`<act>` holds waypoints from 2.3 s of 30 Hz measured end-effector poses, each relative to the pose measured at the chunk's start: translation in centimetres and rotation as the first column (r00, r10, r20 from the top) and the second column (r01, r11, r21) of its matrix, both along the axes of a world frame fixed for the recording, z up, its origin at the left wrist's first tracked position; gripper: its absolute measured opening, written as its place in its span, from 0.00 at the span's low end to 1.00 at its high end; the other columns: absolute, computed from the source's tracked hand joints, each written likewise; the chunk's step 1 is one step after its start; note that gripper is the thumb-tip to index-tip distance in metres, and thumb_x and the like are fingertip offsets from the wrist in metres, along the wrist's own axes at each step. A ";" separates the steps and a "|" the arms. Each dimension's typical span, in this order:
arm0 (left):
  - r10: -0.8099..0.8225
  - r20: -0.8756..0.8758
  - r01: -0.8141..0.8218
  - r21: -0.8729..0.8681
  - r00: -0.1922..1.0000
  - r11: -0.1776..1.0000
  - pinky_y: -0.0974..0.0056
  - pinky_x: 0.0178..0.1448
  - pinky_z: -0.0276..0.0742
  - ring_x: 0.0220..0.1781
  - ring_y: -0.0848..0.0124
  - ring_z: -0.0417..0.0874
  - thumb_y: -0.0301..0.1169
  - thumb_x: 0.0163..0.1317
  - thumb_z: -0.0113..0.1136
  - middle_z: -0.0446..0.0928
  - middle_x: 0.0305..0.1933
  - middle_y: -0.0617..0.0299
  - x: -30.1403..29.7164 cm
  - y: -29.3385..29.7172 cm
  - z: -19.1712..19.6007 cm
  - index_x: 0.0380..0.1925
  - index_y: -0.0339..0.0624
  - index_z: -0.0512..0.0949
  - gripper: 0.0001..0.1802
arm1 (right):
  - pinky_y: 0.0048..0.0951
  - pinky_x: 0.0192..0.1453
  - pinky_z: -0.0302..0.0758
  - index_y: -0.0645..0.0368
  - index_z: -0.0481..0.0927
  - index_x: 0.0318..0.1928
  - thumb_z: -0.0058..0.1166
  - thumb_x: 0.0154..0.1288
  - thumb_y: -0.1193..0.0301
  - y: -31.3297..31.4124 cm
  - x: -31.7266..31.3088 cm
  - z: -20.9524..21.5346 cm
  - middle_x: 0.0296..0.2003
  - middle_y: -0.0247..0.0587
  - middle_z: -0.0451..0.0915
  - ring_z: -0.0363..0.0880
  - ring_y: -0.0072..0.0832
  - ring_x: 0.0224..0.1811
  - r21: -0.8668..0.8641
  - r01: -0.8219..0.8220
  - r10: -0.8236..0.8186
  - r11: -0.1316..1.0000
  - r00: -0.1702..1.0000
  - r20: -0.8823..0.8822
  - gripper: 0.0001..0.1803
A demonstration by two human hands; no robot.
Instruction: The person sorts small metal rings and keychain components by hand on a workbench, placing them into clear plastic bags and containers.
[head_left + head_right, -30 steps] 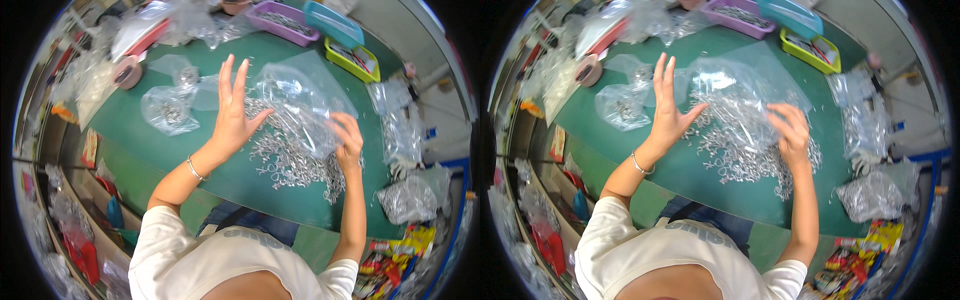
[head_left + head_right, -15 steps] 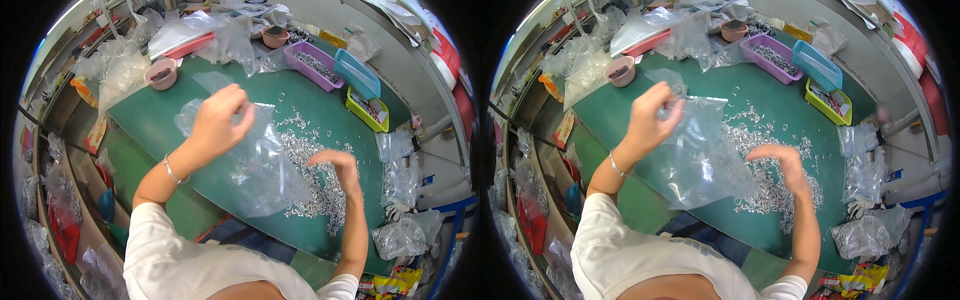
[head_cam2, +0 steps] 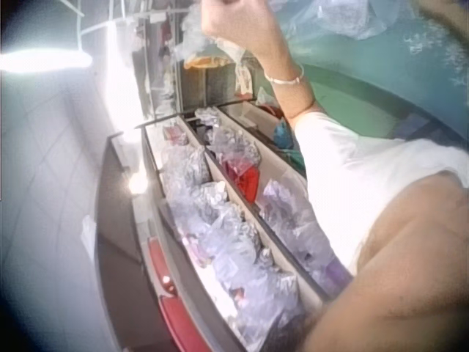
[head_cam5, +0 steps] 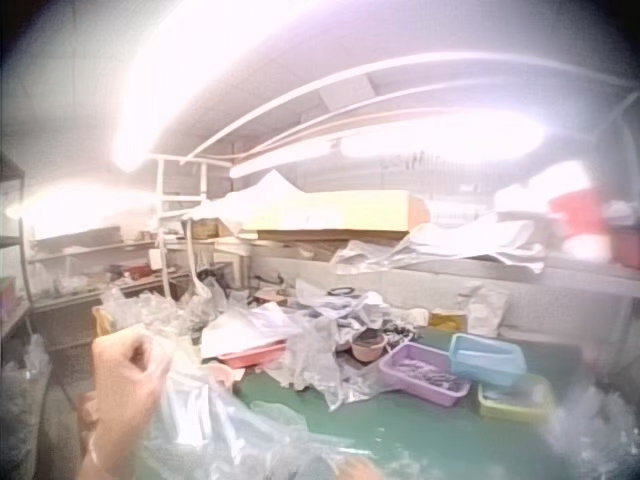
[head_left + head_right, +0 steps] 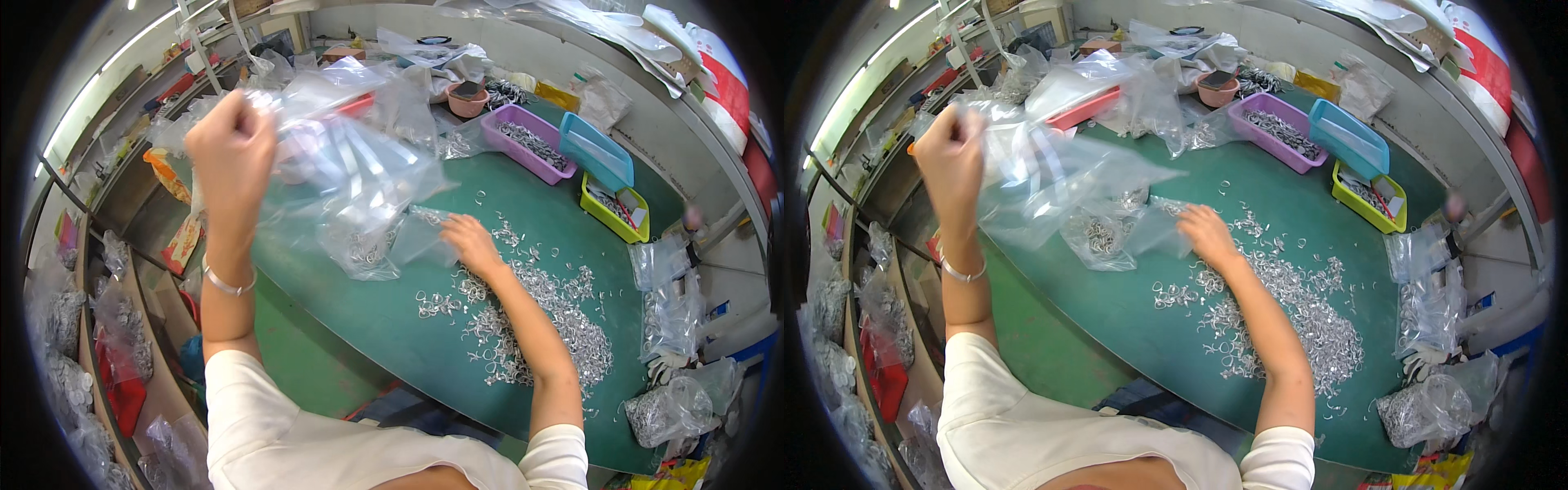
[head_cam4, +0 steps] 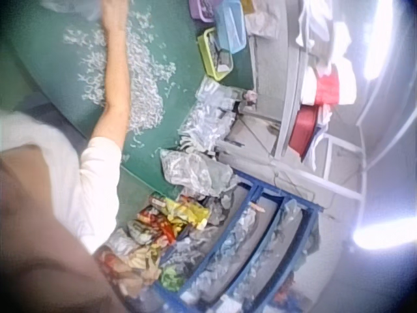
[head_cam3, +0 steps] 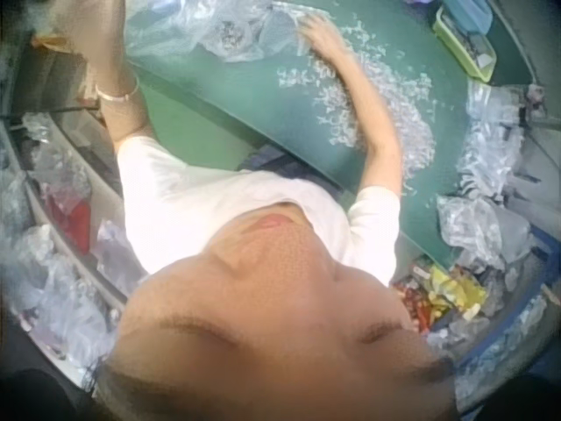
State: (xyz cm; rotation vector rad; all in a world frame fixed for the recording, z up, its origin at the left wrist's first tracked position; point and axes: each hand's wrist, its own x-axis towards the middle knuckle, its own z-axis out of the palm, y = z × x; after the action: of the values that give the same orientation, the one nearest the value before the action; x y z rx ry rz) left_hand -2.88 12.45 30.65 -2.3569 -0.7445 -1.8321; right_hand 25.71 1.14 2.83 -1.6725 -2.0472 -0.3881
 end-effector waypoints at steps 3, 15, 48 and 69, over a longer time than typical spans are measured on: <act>-0.095 -0.001 0.095 -0.034 0.995 0.995 0.61 0.23 0.63 0.15 0.65 0.67 0.23 0.49 0.55 0.64 0.13 0.52 4.0 1.4 -0.7 0.15 0.32 0.65 0.11 | 0.39 0.52 0.73 0.59 0.78 0.40 0.48 0.60 0.73 -0.3 2.6 2.3 0.35 0.41 0.81 0.78 0.36 0.45 0.159 0.236 -0.106 0.959 0.815 -0.570 0.09; -0.562 -0.160 0.387 -0.572 0.811 0.723 0.49 0.36 0.75 0.29 0.41 0.77 0.29 0.50 0.54 0.74 0.22 0.38 16.7 0.2 -12.7 0.16 0.31 0.73 0.11 | 0.19 0.25 0.72 0.57 0.74 0.35 0.46 0.68 0.63 -11.3 1.6 18.0 0.24 0.33 0.76 0.73 0.18 0.20 -0.069 0.117 -0.077 0.991 0.062 -0.995 0.11; -0.989 0.144 0.199 -0.971 0.034 -0.134 0.71 0.16 0.48 0.12 0.83 0.55 0.28 0.52 0.54 0.60 0.10 0.72 17.0 -2.0 -14.2 0.09 0.42 0.68 0.14 | 0.20 0.13 0.68 0.72 0.64 0.38 0.34 0.67 0.74 -9.5 -3.9 11.0 0.20 0.35 0.66 0.67 0.19 0.09 0.278 0.041 -0.047 0.960 -0.952 0.302 0.10; -0.392 0.888 0.522 -0.459 0.241 -0.719 0.74 0.15 0.45 0.12 0.84 0.53 0.26 0.61 0.53 0.56 0.13 0.75 17.4 -3.8 -19.1 0.14 0.48 0.62 0.18 | 0.44 0.55 0.73 0.70 0.55 0.55 0.35 0.66 0.78 -7.1 -2.8 8.5 0.53 0.60 0.58 0.62 0.48 0.56 -0.327 0.207 0.155 0.922 -0.972 -0.177 0.18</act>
State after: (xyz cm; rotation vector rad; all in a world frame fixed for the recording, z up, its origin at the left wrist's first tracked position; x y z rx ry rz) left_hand 14.53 8.65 11.57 -5.1836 -0.4157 -1.3216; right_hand 22.94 -5.98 11.36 -0.6307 0.6303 1.0275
